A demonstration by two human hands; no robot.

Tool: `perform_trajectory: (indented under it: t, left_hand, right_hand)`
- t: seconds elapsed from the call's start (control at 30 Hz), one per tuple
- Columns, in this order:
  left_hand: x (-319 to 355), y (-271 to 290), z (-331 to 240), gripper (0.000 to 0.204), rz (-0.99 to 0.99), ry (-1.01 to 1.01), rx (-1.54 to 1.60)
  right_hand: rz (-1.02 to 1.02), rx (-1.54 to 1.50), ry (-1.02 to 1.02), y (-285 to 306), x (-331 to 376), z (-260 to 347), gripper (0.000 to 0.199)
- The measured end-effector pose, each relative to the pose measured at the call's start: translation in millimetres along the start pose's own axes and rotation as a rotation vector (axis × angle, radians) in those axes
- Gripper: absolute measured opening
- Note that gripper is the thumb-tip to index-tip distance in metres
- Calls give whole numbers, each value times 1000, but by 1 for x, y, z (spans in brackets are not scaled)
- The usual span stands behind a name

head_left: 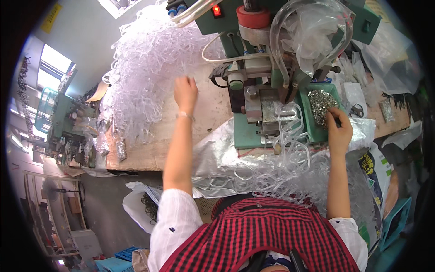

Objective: The person repeatedly picks small black plastic pieces and clear plastic rings, places them into a green machine, and presses a lever to assemble them. The person then removes the assembled units and places them on the table.

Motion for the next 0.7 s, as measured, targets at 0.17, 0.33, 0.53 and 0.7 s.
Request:
perform_trajectory:
  t: [0.17, 0.33, 0.53, 0.7]
  left_hand:
    - [-47, -60, 63, 19, -40, -294, 35]
    - [29, -40, 25, 16, 102, -123, -35]
    - [90, 40, -22, 13, 200, -293, 197]
    - [112, 91, -86, 13, -120, 313, 644]
  right_hand:
    - [-41, -4, 18, 4, -1, -2, 16]
    - [-12, -7, -23, 16, 17, 2, 14]
    - [258, -136, 123, 12, 16, 82, 12]
    - [450, -367, 80, -40, 11, 111, 37]
Point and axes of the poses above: each hand's wrist, its own x-axis away from the middle knuckle, its own y-axis out of the back of the hand, z = x × y, the point moved 2 cm from there along -x, towards the middle knuckle, and after that the axes turned 14 degrees about -y, right-handed, at the moved point
